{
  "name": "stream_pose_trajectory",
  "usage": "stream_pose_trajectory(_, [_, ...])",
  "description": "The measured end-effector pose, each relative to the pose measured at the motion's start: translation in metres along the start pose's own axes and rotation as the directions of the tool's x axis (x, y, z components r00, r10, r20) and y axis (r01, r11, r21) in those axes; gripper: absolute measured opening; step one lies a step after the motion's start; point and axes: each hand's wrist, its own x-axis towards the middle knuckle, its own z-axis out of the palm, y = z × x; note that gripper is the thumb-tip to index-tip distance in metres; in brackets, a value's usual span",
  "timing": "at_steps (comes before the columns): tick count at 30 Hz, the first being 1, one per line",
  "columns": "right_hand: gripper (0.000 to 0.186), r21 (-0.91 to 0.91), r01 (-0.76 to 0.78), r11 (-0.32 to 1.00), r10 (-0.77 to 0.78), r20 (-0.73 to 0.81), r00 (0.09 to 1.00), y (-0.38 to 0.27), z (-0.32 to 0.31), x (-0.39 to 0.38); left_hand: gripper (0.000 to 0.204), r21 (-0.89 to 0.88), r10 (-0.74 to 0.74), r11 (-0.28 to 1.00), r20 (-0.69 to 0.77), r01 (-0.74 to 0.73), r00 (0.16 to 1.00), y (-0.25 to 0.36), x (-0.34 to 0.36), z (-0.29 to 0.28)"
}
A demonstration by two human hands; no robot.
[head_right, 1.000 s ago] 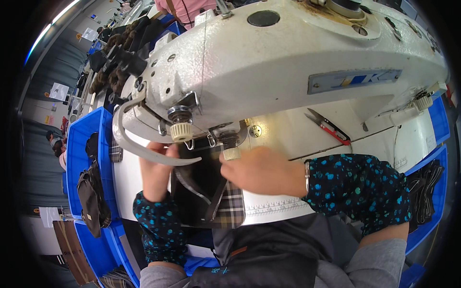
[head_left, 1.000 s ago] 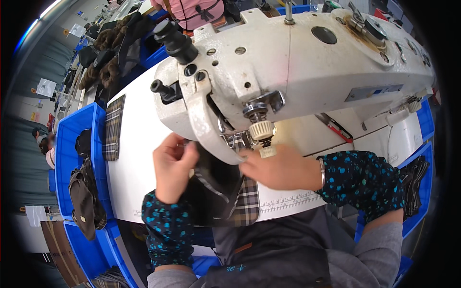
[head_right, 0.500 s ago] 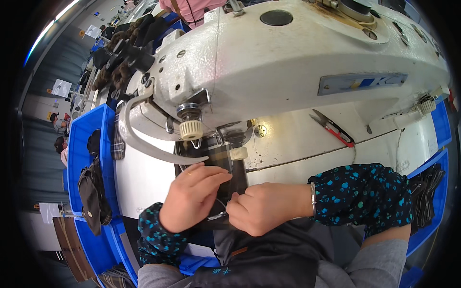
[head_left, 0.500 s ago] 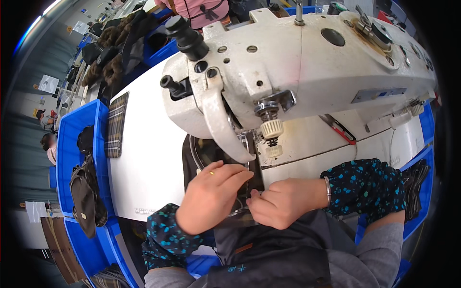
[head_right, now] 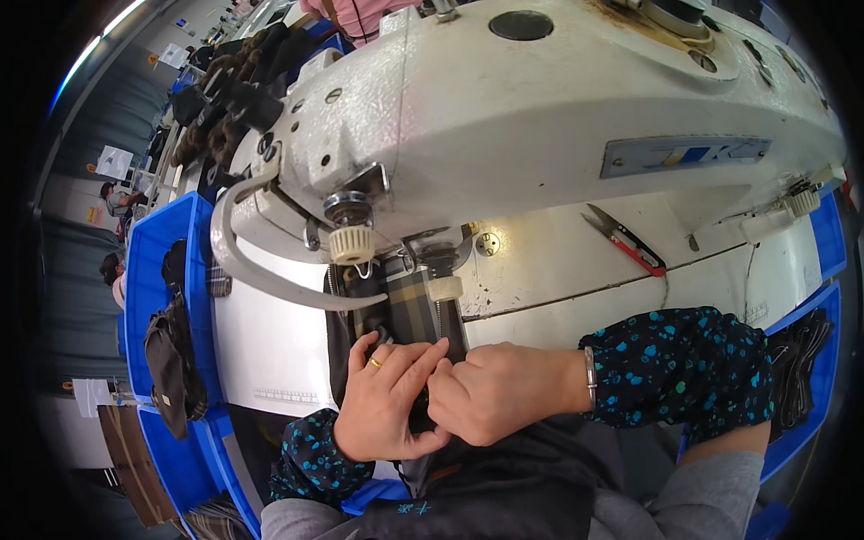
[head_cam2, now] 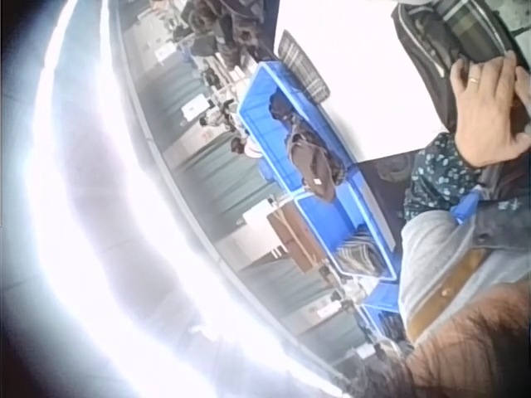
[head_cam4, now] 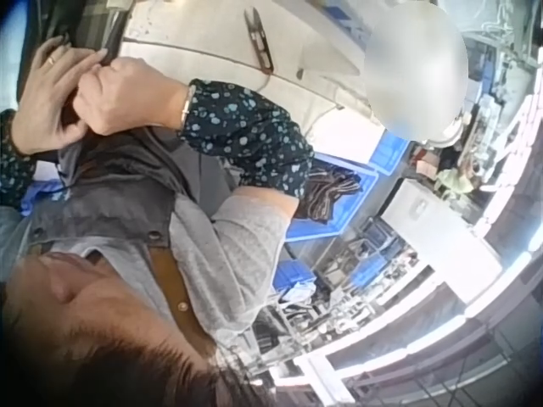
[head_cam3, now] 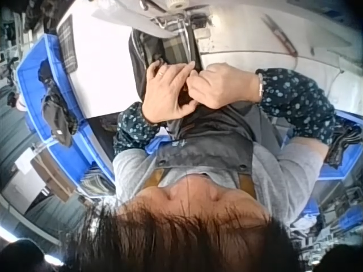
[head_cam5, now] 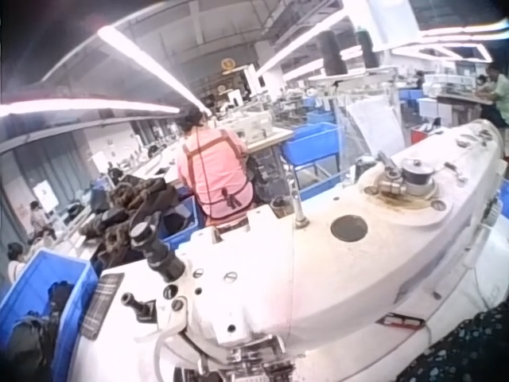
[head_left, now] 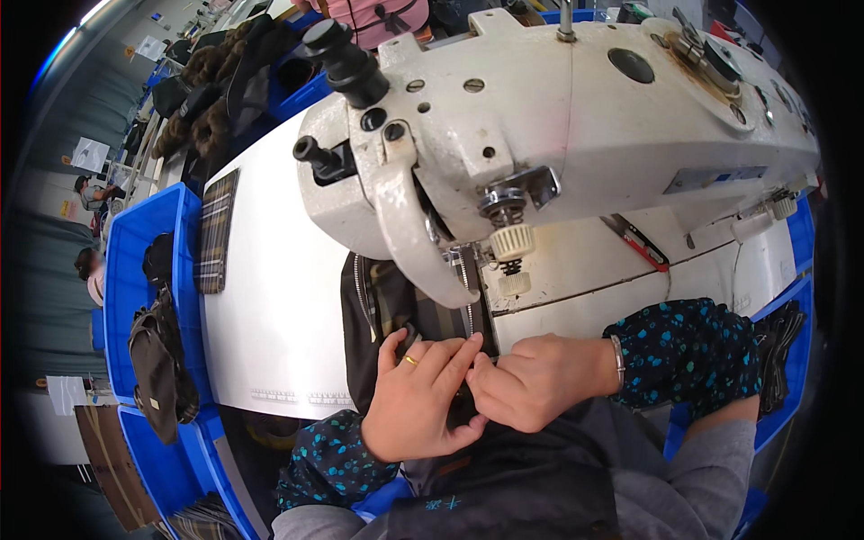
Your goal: Sew a piece of plaid fabric onto a brown bag component using an industrial sewing machine.
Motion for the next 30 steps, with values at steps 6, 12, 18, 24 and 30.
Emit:
stream_pose_trajectory(6, [0.016, 0.011, -0.033, 0.999, 0.030, 0.208, 0.978, -0.012, -0.011, 0.003, 0.061, 0.131, 0.034, 0.991, -0.075, -0.024, 0.997, -0.016, -0.008, 0.021])
stream_pose_trajectory(12, [0.023, -0.093, -0.012, 0.996, 0.045, 0.359, 0.932, -0.025, -0.016, 0.003, 0.059, 0.094, 0.020, 0.996, -0.106, -0.010, 0.994, -0.017, -0.005, 0.019])
stream_pose_trajectory(18, [0.023, -0.123, 0.070, 0.990, -0.027, 0.316, 0.948, -0.025, -0.007, -0.001, 0.049, 0.166, 0.082, 0.984, -0.121, -0.061, 0.989, -0.011, 0.000, 0.019])
stream_pose_trajectory(24, [0.019, -0.127, 0.122, 0.984, -0.084, 0.269, 0.959, -0.025, -0.003, -0.003, 0.040, 0.200, 0.133, 0.975, -0.170, -0.098, 0.976, -0.007, 0.005, 0.025])
stream_pose_trajectory(30, [0.017, -0.105, 0.115, 0.988, -0.084, 0.265, 0.961, -0.025, -0.006, -0.001, 0.039, 0.217, 0.154, 0.969, -0.156, -0.118, 0.976, -0.005, 0.006, 0.025])
